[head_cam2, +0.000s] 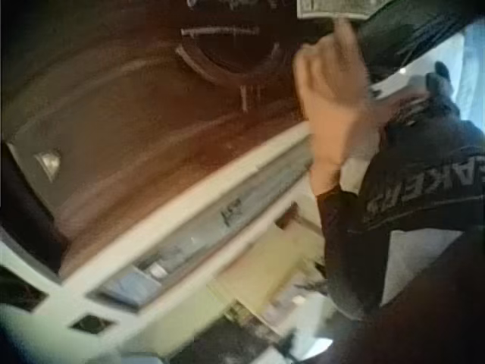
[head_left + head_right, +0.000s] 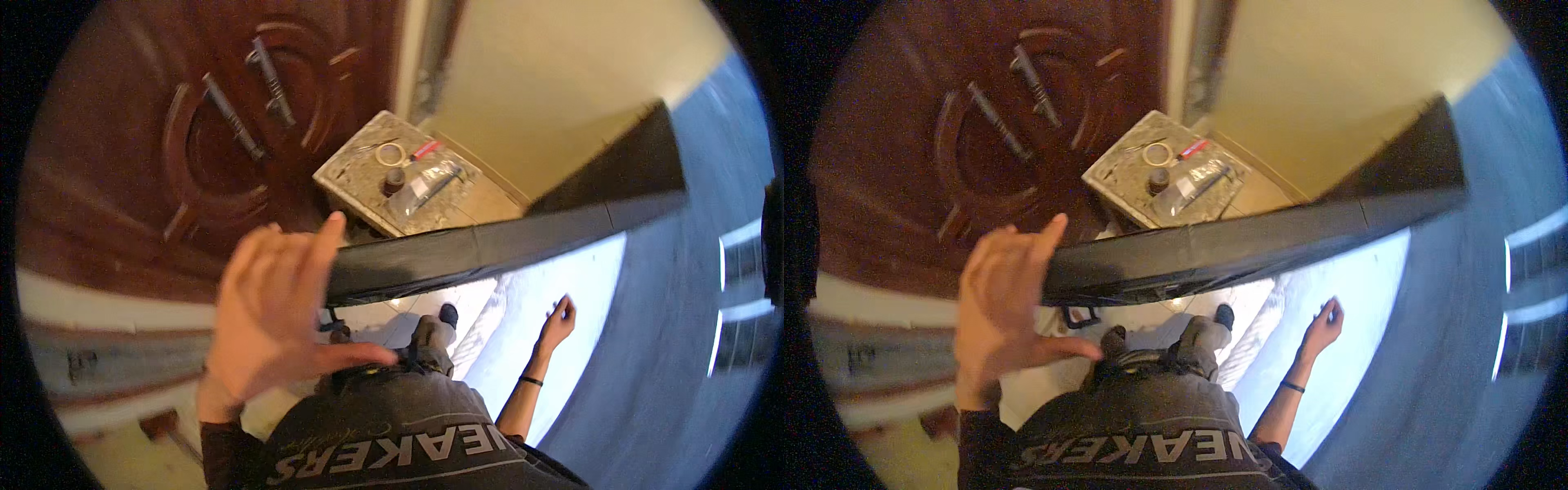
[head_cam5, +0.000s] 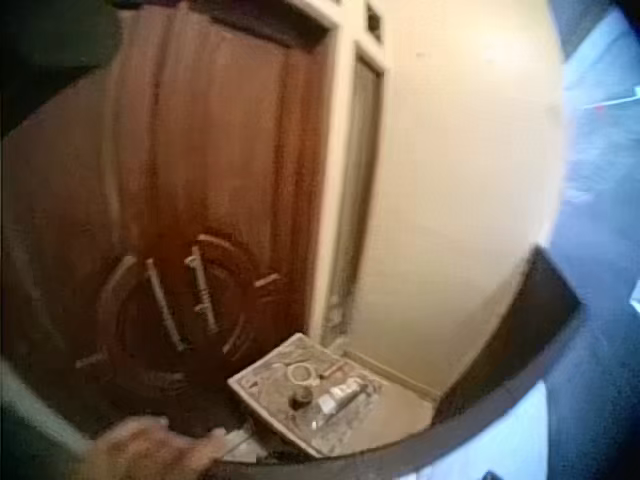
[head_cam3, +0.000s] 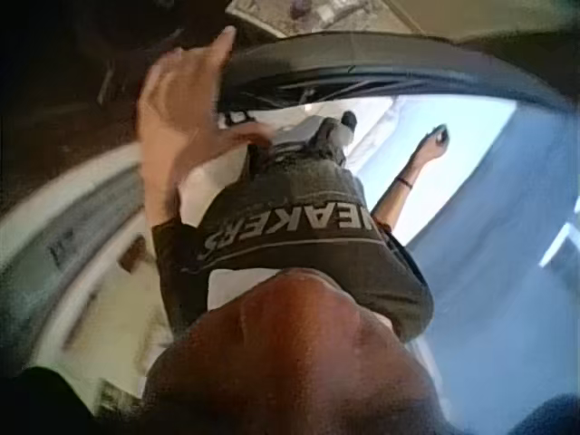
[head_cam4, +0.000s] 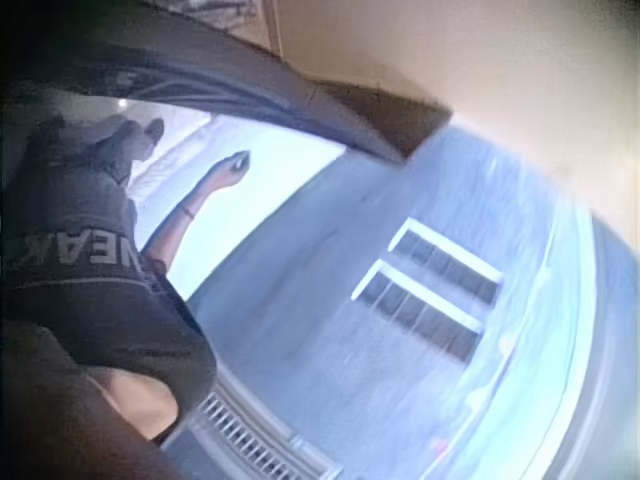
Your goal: The person uses shears to cut and trim zip ties on a black metal gate, then picks up the cut debris from the ground.
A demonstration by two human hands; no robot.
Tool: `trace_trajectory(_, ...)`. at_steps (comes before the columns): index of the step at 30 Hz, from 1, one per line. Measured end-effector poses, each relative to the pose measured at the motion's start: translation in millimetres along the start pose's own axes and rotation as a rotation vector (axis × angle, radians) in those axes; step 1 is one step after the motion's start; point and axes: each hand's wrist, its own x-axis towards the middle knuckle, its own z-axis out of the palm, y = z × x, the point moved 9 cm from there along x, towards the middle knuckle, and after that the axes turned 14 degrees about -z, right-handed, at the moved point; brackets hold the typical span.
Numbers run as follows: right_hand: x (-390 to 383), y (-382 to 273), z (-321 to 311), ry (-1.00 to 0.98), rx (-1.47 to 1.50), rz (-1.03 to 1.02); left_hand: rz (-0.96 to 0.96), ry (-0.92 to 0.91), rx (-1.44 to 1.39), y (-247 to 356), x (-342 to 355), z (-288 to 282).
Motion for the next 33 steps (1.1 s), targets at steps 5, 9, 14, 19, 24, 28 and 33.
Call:
trace_trajectory(5, -107, -368, -72, 0.141, 0.089, -0.457, 0.212, -0.023, -0.320, -1, -11, -35)
trace_trajectory(9, -190, -478, -97, -0.116, 0.072, -0.603, 0.354, -0.248, -0.400, 12, -35, -47)
trace_trajectory(14, -289, -524, -118, -0.226, -0.128, -0.414, 0.615, -0.588, -0.531, 40, -76, -44)
trace_trajectory(19, -361, -507, -144, -0.148, -0.164, -0.255, 0.934, -0.765, -0.783, 87, -117, -32)
trace_trajectory(24, -375, -518, -200, -0.010, -0.574, -0.154, 1.071, -1.110, -1.088, 124, -142, 14)
trace_trajectory(28, -369, -512, -249, -0.037, -0.987, -0.168, 0.985, -1.163, -1.035, 111, -164, 78)
trace_trajectory(33, -357, -484, -295, -0.013, -1.383, -0.184, 0.771, -1.202, -0.844, 59, -160, 129)
